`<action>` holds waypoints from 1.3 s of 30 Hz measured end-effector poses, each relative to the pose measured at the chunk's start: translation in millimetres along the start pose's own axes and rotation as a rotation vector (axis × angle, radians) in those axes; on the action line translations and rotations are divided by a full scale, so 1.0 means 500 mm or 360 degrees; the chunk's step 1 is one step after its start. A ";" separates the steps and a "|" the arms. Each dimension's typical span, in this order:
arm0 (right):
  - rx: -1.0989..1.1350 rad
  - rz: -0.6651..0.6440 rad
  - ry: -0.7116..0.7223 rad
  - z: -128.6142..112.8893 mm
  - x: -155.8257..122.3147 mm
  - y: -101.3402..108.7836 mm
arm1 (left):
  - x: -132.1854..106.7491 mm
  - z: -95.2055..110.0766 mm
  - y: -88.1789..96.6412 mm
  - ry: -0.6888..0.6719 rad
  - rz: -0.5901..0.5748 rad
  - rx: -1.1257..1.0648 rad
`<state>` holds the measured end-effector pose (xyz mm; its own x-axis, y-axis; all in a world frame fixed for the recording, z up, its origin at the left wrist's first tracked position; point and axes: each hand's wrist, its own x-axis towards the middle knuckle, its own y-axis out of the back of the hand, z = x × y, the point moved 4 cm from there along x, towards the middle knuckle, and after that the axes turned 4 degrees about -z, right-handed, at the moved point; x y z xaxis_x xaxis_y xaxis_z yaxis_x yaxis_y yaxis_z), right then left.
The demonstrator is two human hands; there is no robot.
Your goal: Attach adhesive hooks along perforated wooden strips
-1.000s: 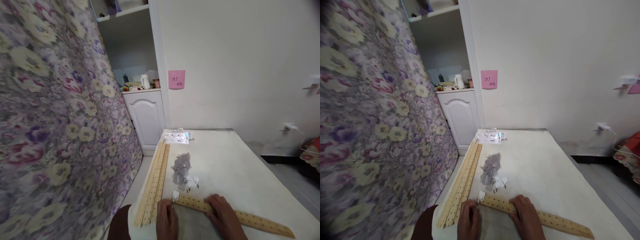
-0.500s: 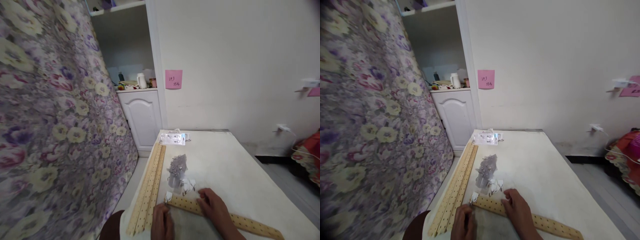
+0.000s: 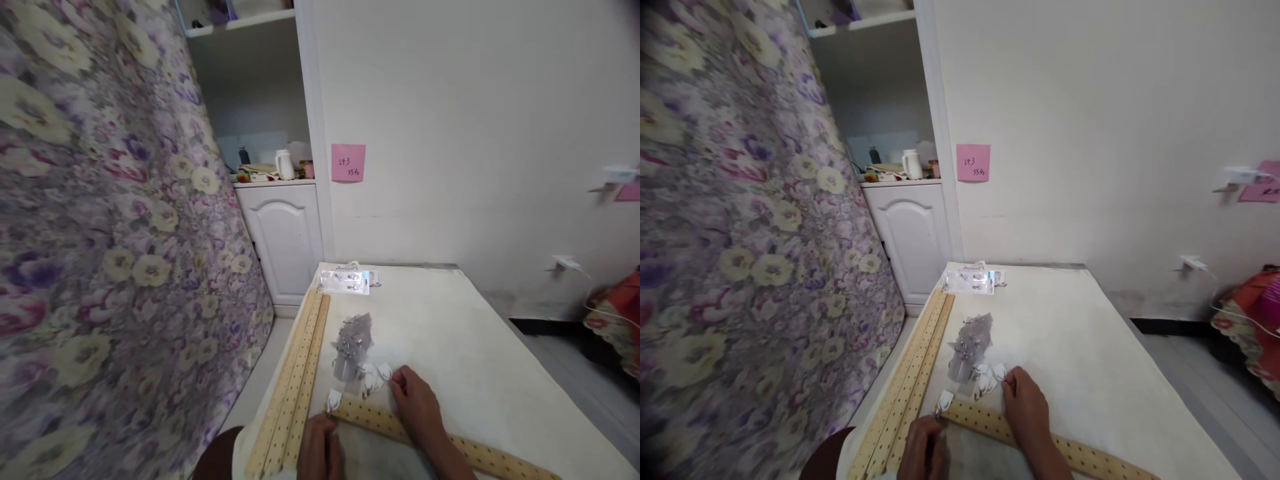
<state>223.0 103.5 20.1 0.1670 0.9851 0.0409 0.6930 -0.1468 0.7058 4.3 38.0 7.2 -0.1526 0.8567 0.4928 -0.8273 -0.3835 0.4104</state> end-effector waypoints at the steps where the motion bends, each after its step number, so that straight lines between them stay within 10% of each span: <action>1: 0.0055 0.0015 0.0029 0.002 -0.002 0.004 | 0.001 0.000 0.001 -0.0002 -0.0003 -0.0007; 8: 0.0382 -0.0178 0.0217 -0.017 -0.047 0.039 | 0.002 0.025 0.010 0.0094 -0.0100 -0.0124; 23: 0.0427 -0.0674 0.0493 -0.053 -0.115 0.022 | -0.030 0.049 -0.078 0.1038 -0.0678 -0.1039; 39: 0.0786 -0.0731 0.0343 -0.045 -0.116 0.014 | -0.014 0.045 -0.064 0.1203 -0.0549 -0.1058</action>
<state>202.2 47.3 38.7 -0.3258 0.9454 -0.0090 0.9056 0.3148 0.2841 43.9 36.4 7.6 0.0395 0.9625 -0.2685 -0.9842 -0.0090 -0.1771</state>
